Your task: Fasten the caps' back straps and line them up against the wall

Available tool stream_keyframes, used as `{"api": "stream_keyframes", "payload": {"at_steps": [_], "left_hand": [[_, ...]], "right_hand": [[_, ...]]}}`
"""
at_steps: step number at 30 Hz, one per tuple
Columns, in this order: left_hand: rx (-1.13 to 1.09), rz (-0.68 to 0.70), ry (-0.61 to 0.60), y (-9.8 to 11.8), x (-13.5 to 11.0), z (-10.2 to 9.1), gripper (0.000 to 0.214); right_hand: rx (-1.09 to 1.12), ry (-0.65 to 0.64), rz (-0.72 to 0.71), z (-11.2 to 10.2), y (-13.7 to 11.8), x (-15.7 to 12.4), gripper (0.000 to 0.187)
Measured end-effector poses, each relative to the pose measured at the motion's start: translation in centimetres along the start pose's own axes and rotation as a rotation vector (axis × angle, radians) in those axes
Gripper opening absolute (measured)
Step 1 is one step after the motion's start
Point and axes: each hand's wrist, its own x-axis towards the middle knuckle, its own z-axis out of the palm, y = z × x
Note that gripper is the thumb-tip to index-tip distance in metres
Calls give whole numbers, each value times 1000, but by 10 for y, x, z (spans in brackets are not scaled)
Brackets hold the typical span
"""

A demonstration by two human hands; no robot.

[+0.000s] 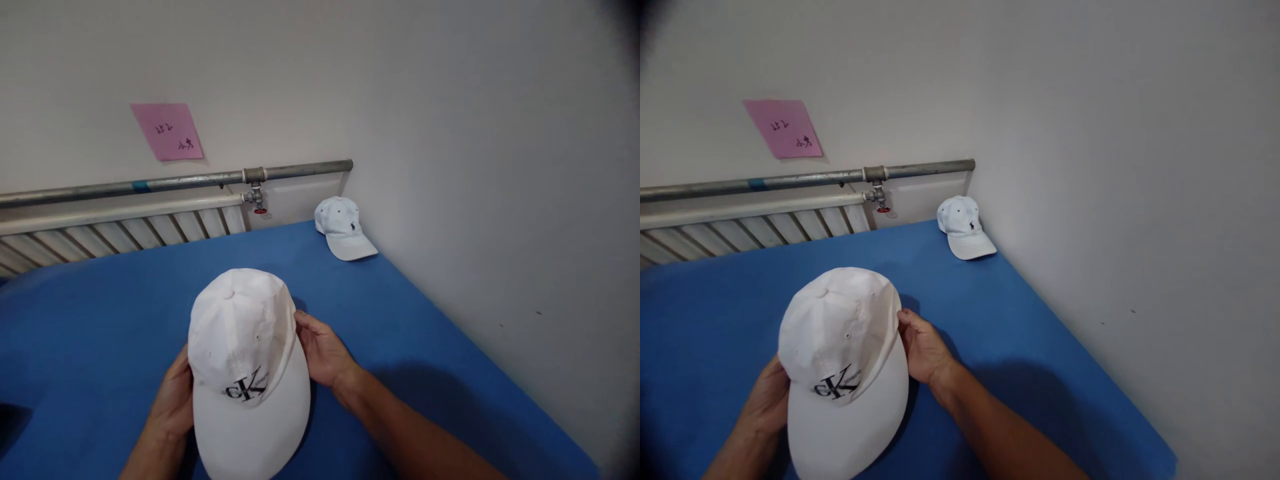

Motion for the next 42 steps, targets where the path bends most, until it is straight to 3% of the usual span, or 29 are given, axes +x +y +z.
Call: {"api": "stream_keyframes", "payload": {"at_steps": [4,11,15,19,23,26,33,39,42], "left_hand": [[-34,-34,59,-1,-2,4,30],[-62,-92,106,-6,-9,19,40],[-86,-136,57,-6,-3,15,38],[-56,-155,-115,-7,8,3,34],[-68,-56,-245,-11,15,-4,33],[-92,20,-230,-14,14,1,33],[-81,-65,-59,-12,-1,19,33],[-1,-24,-109,-8,10,11,33],[8,-42,-241,-5,22,6,28]], "right_hand": [[18,40,-8,2,1,2,13],[10,17,-13,11,-3,-2,26],[14,31,-45,13,-8,-3,30],[15,19,-42,12,-10,-1,32],[-6,32,-46,8,-11,2,31],[-15,23,-6,3,-12,3,33],[-28,42,-38,-3,-18,5,29],[-29,19,-89,-5,-24,7,28],[-30,36,-93,-9,-28,20,24]]}}
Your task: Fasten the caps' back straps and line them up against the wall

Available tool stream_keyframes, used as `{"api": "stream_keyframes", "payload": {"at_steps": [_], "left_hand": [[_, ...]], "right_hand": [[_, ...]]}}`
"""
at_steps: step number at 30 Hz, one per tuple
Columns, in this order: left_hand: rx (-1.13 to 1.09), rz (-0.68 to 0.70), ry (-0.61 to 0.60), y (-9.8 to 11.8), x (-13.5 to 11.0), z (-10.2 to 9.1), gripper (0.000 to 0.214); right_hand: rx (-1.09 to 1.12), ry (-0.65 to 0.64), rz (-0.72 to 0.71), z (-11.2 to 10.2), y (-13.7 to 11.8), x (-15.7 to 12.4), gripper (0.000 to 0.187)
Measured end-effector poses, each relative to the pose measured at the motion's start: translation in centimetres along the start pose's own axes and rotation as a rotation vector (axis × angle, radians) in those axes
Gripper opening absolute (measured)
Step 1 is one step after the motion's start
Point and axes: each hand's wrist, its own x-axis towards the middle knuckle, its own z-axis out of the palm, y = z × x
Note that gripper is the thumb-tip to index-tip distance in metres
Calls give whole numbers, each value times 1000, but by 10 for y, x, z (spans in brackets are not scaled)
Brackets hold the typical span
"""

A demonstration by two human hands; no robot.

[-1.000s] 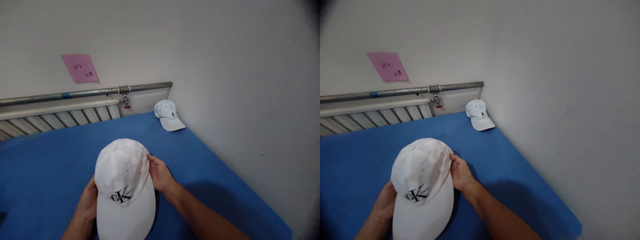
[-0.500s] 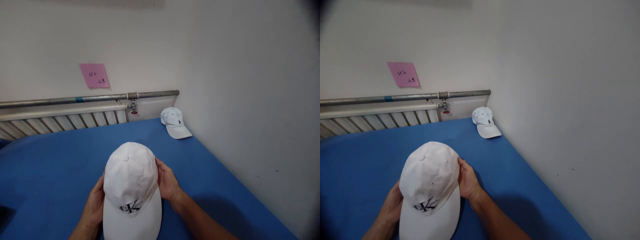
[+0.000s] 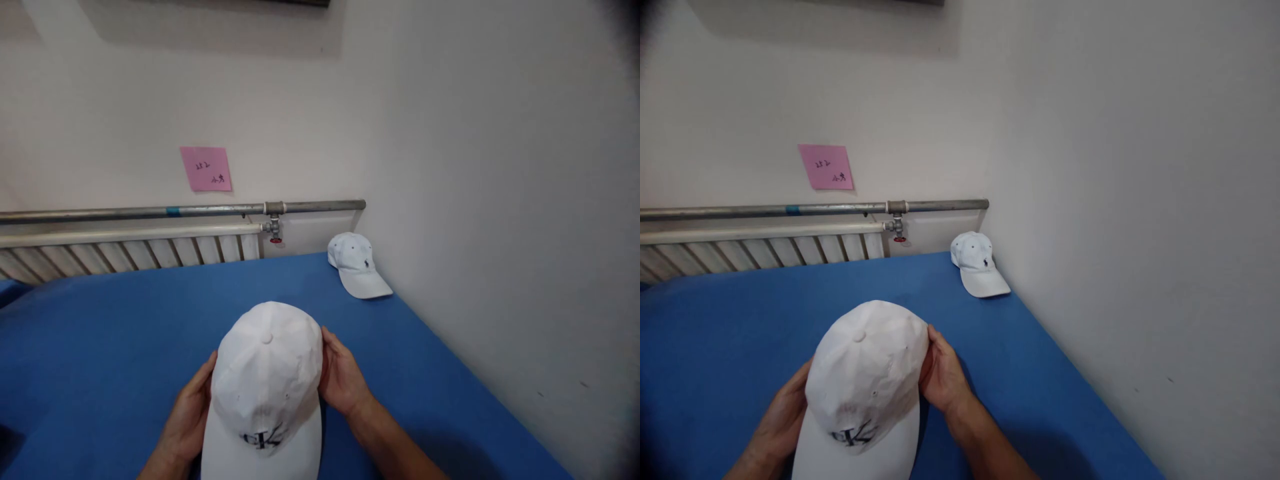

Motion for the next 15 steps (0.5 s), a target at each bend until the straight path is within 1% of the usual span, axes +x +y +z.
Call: {"api": "stream_keyframes", "payload": {"at_steps": [3,4,6,8,10,15], "left_hand": [[-2,56,-187,4,9,-5,26],[-12,92,-222,5,11,-5,27],[-46,164,-236,8,14,-5,34],[-76,223,-201,11,15,-4,40],[-85,254,-140,14,15,-2,44],[-76,350,23,23,19,2,40]], "right_hand": [[-30,61,3,-2,-1,20,18],[-51,77,0,-2,-1,27,16],[-91,95,-7,-1,-1,40,15],[-115,103,-21,1,-1,51,14],[-135,99,-29,3,-2,61,13],[-193,63,-67,8,-7,87,12]]}}
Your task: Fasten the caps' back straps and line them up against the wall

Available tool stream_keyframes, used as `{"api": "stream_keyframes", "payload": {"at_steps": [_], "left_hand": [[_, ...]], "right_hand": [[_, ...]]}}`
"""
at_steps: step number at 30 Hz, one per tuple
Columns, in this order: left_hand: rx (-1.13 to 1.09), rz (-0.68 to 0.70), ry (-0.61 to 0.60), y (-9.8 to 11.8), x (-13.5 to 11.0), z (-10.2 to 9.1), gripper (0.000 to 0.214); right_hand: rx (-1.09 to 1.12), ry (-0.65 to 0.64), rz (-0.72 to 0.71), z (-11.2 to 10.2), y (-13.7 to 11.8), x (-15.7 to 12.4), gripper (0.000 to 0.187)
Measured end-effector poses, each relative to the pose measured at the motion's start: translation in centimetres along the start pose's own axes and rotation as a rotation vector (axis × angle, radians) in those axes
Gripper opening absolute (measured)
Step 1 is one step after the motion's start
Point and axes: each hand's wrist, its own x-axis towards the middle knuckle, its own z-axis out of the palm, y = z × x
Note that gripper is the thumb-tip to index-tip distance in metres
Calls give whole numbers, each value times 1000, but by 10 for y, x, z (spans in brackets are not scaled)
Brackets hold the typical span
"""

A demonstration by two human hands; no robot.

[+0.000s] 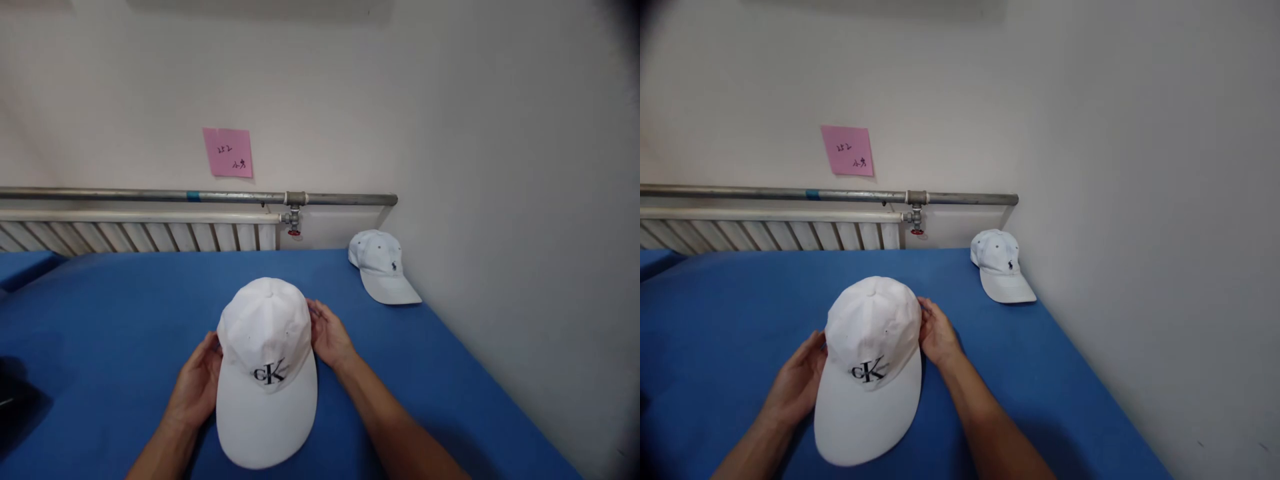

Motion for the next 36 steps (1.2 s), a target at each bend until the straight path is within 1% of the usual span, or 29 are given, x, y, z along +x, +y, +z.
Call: {"api": "stream_keyframes", "payload": {"at_steps": [4,5,7,10,12,13,15,19,21,23,25,26,28,31,33,35,36], "left_hand": [[52,87,149,1,6,2,36],[68,91,160,1,7,2,36],[115,82,143,-1,8,1,33],[200,90,138,-2,7,-1,21],[249,130,153,-3,5,-1,17],[268,152,160,-3,5,-1,20],[294,177,181,-4,3,0,33],[348,162,297,-4,-2,-5,59],[374,172,320,-3,-6,-12,60],[391,174,264,1,-11,-21,53],[400,153,195,5,-15,-30,48],[408,141,186,8,-17,-34,47],[460,128,221,12,-20,-43,43],[683,127,276,14,-24,-54,38],[829,107,269,14,-27,-56,36],[847,63,230,13,-30,-52,33],[827,40,206,13,-32,-48,30]], "right_hand": [[-82,-12,-88,2,2,14,19],[-107,-13,-116,2,3,16,22],[-160,-13,-159,0,5,17,27],[-230,10,-175,-4,6,14,32],[-261,33,-182,-7,5,11,34],[-276,45,-189,-8,4,9,35],[-305,74,-215,-10,3,5,35],[-371,163,-302,-15,2,-6,29],[-410,208,-336,-19,1,-15,25],[-444,241,-354,-24,1,-29,22],[-498,258,-344,-28,2,-46,21],[-547,260,-320,-30,3,-54,21],[-687,250,-245,-32,7,-70,24],[-831,186,-185,-36,15,-85,27],[-857,120,-181,-38,19,-88,29],[-845,90,-147,-40,23,-86,33],[-835,105,-114,-40,24,-84,35]]}}
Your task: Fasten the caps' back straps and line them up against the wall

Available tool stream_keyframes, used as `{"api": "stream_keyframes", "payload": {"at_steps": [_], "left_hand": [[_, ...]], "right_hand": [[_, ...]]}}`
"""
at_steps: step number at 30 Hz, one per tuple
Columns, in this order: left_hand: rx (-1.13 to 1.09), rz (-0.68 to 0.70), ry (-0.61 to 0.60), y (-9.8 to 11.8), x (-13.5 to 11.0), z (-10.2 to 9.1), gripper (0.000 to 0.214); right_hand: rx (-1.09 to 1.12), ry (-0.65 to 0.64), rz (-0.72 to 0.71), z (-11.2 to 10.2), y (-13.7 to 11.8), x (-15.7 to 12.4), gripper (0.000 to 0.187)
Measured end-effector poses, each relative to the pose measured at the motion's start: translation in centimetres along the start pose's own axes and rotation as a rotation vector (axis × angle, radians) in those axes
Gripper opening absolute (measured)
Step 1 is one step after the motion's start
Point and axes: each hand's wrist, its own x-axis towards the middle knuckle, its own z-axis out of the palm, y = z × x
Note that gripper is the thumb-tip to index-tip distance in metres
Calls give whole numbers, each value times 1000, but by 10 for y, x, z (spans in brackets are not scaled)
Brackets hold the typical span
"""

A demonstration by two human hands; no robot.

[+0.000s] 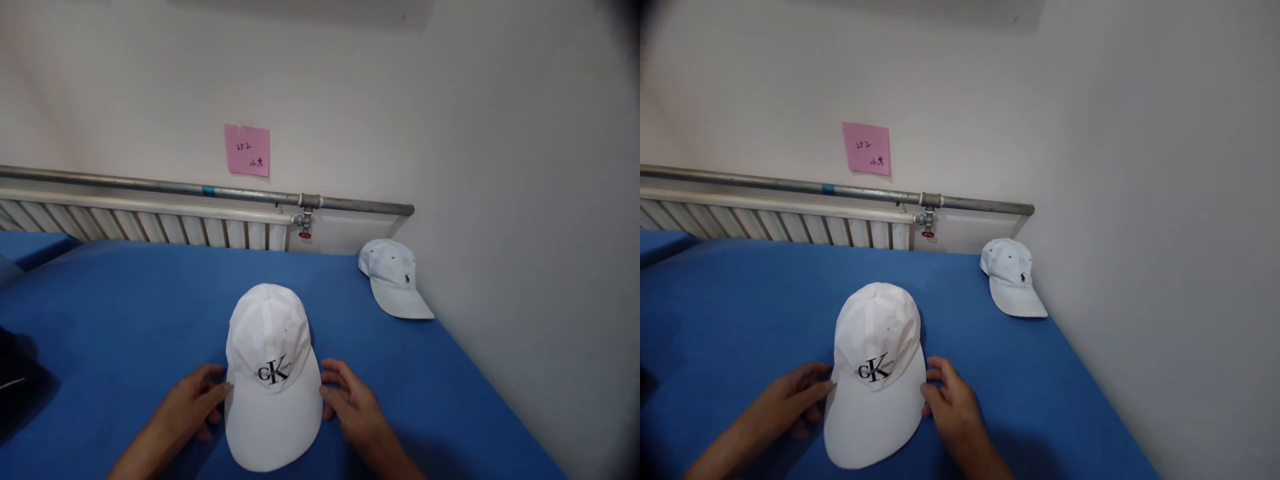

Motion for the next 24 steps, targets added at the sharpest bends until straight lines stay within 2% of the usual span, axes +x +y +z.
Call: {"api": "stream_keyframes", "payload": {"at_steps": [2,6,12,18,24], "left_hand": [[30,-17,-12,8,-5,7,25],[394,-32,75,22,-11,18,29],[562,-102,-14,22,-11,24,29],[508,-100,-72,26,-14,25,30],[301,-26,-208,14,-7,18,41]], "right_hand": [[10,30,82,1,1,3,44],[41,36,175,1,-6,4,54],[-22,-170,198,-1,-17,-3,49],[63,-241,115,-5,-23,-7,41],[204,-195,10,-13,-21,-1,47]]}}
